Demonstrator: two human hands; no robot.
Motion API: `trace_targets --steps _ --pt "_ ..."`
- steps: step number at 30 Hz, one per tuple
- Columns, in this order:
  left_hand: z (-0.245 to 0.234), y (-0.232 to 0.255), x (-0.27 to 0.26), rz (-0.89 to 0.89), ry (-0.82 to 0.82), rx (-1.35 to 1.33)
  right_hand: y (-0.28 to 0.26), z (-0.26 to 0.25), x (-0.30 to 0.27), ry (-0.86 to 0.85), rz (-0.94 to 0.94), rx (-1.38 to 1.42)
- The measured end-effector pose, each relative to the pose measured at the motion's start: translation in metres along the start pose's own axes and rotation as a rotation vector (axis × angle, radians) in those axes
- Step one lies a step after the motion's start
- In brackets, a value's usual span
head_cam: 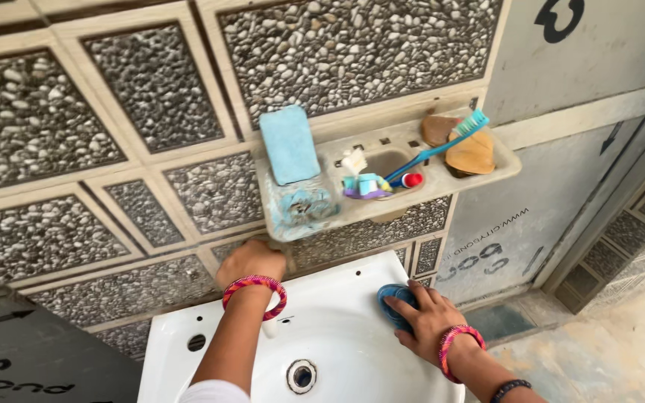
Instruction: The person scrubs a white ceramic sink using a blue sponge. They repeatedly wet the sponge under the running tap and wipe the sink basin, the drain area, and the faucet. The person also scrubs the tiled floor adjacent to the sink and the metal door frame next to the basin.
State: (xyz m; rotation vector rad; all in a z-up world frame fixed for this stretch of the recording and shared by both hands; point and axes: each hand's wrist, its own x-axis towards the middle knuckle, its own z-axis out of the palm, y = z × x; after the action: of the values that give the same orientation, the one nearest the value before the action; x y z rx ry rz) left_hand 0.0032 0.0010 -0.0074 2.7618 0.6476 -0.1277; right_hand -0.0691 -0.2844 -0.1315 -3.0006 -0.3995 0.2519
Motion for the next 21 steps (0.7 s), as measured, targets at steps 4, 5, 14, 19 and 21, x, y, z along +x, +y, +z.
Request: trace_targets --steps 4,5,14,19,21 --pt "-0.008 0.006 0.001 0.071 -0.053 0.047 -0.001 -0.002 -0.001 -0.019 0.046 -0.018" --pt "-0.008 0.006 0.001 0.088 -0.074 0.064 -0.001 -0.002 0.000 -0.017 0.052 -0.021" --pt "-0.009 0.008 0.008 0.127 -0.123 0.066 -0.014 0.012 0.033 0.165 0.158 -0.076" --pt "0.001 0.013 0.009 0.047 -0.059 -0.043 -0.034 0.022 0.056 0.347 0.172 -0.079" --pt "0.003 0.010 0.008 0.078 -0.043 -0.080 -0.048 0.029 0.067 0.409 0.111 -0.001"
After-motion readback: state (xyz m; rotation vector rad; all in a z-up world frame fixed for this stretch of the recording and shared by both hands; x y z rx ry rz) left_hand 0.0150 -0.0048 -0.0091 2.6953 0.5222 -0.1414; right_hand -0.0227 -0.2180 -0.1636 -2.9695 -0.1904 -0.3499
